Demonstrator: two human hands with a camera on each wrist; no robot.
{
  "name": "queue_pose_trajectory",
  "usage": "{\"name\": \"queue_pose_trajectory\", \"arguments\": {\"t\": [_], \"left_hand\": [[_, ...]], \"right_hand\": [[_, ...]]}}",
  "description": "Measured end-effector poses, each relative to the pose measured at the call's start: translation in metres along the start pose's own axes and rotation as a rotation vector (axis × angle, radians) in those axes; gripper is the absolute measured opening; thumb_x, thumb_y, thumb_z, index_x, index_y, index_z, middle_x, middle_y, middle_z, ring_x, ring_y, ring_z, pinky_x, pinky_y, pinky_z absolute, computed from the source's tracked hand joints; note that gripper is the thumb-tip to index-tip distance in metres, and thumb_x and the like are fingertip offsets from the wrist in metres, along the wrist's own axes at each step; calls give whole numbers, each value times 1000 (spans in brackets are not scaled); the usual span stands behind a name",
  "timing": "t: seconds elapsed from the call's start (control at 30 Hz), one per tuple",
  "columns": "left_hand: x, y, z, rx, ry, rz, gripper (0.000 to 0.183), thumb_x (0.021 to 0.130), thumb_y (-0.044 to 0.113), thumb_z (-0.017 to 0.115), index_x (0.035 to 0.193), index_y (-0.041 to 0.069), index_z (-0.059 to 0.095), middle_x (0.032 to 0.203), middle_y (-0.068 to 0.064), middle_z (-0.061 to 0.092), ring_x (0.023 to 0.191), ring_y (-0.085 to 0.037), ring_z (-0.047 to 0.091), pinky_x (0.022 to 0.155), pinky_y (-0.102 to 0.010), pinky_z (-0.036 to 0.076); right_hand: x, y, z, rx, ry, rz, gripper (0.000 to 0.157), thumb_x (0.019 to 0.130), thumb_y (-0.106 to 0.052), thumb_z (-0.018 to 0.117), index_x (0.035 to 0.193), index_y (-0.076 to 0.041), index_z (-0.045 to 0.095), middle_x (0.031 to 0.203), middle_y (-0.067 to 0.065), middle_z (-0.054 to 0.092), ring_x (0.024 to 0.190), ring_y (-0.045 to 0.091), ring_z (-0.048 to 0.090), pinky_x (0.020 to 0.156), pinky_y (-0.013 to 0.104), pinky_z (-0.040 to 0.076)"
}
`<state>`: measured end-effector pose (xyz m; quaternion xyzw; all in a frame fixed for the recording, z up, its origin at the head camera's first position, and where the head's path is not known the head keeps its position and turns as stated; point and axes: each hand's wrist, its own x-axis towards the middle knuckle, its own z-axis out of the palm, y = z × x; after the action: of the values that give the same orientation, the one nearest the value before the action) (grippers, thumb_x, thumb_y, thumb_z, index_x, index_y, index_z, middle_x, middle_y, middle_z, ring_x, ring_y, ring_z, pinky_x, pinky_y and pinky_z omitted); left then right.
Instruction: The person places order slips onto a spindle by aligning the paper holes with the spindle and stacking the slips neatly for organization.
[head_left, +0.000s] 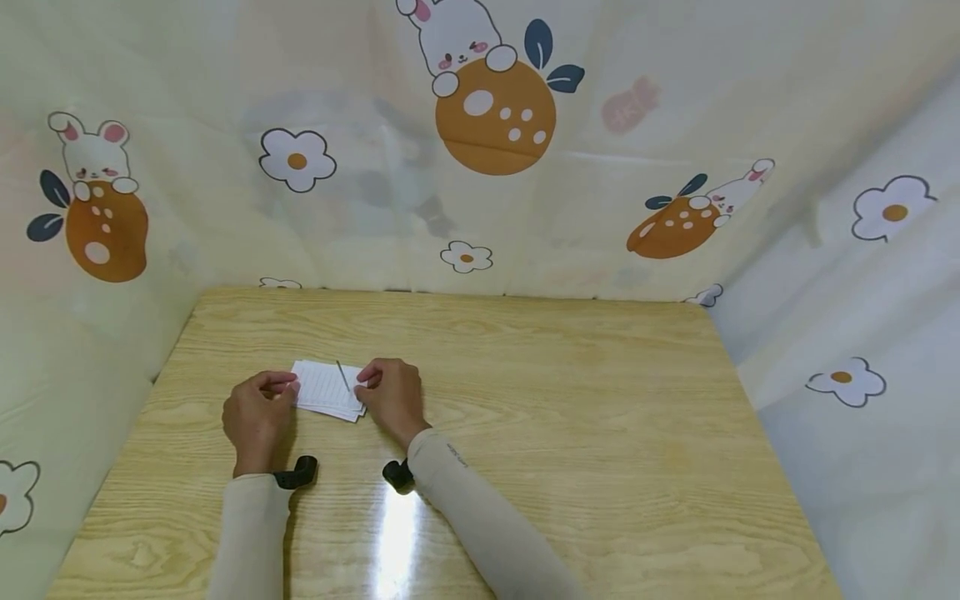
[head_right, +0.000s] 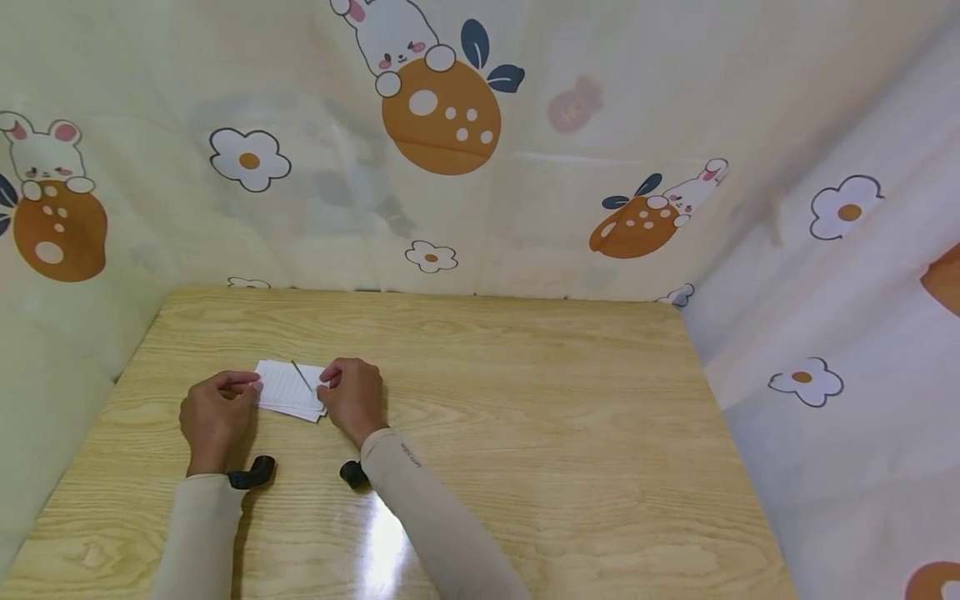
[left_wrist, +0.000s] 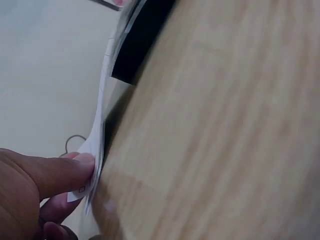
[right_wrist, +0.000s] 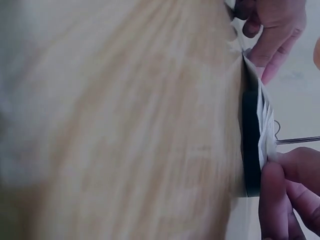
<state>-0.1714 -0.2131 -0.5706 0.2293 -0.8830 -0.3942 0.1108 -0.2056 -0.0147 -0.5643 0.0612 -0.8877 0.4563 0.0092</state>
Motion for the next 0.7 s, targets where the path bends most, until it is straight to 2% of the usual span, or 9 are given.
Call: {"name": "queue_pose_trajectory", "arguments": {"t": [0.17,0.47,0.6,0.7], "left_hand": [[4,-1,2,37,14,29,16,97,19,73,105,9,82,97,-15,78,86,-32,68,67,-36,39],[6,-2,9,69,31,52,21,98,18,72,109,3,82,107,-22,69,103,-40,63,79,-47,42],[1,-2,9,72,39,95,28,100,23,69,117,4,80,112,-24,69,105,-44,63,79,-54,47],[-6,1,6,71,84,165,33,102,25,67,125,4,77,120,-28,71,108,-47,61,79,-60,49]], "right_hand": [[5,1,2,-83,7,-38,12,82,-16,92,83,-17,79,75,-7,73,66,-3,56,63,15,44],[9,9,3,-128,7,-71,10,87,-24,88,83,-19,80,76,-9,73,70,-1,59,68,19,45],[5,10,-2,-151,2,-89,13,92,-32,84,88,-20,81,84,-7,75,78,3,64,72,22,48],[-1,8,-9,-204,-8,-114,21,97,-39,78,101,-20,82,95,-4,75,85,9,66,79,27,50]]}}
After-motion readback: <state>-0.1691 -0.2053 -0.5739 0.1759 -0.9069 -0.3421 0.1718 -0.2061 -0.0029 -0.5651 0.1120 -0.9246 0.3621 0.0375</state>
